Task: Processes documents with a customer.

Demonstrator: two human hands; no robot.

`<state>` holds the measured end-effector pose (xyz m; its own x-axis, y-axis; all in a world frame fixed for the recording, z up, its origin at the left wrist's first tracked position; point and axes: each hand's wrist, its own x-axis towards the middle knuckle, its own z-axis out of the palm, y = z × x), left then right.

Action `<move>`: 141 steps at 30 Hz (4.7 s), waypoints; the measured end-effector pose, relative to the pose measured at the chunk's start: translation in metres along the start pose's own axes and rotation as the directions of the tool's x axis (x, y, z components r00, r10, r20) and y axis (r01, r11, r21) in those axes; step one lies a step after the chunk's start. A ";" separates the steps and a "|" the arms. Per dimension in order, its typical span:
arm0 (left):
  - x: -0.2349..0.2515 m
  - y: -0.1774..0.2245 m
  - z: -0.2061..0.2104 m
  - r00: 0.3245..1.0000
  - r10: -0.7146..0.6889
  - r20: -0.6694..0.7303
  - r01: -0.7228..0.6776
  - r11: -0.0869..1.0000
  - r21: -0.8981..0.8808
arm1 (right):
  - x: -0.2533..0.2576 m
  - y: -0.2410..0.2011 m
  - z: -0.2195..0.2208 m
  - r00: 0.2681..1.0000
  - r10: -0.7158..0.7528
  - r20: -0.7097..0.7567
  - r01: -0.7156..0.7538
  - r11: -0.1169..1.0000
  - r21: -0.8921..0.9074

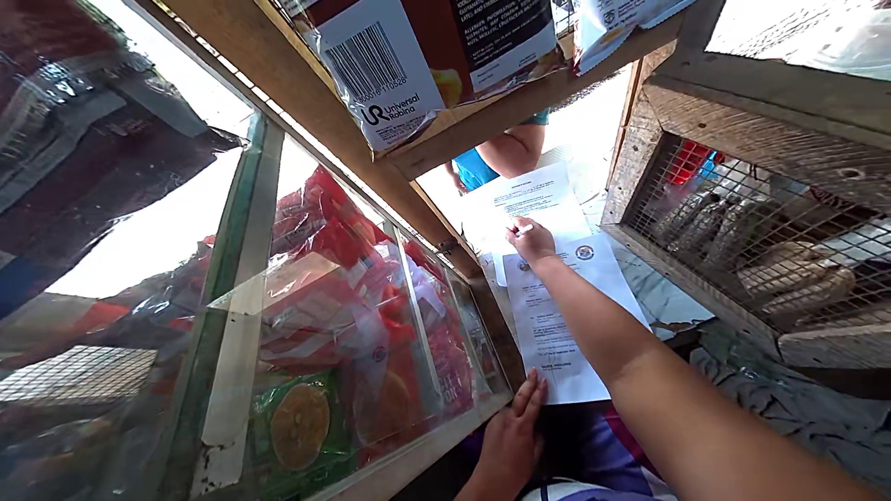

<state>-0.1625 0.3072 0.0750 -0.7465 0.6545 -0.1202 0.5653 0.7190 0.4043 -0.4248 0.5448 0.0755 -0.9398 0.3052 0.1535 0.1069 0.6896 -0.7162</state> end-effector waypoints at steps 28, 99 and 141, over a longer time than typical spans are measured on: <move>-0.001 0.002 -0.004 0.990 -0.049 0.131 0.049 0.999 0.005 | 0.003 0.020 -0.008 0.963 0.079 -0.259 0.045 0.896 0.441; 0.000 -0.003 -0.005 0.970 -0.022 0.241 0.026 1.000 -0.011 | -0.297 0.058 -0.152 0.885 0.309 -0.349 0.123 0.567 0.814; 0.005 0.000 -0.018 0.932 -0.077 0.355 0.063 0.997 0.053 | -0.065 -0.004 -0.083 0.932 0.334 0.142 -0.318 0.940 -0.123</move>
<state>-0.1722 0.3062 0.0911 -0.6146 0.6371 -0.4652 0.5351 0.7700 0.3476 -0.3376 0.5769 0.1253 -0.8864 0.4210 -0.1926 0.4390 0.6320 -0.6386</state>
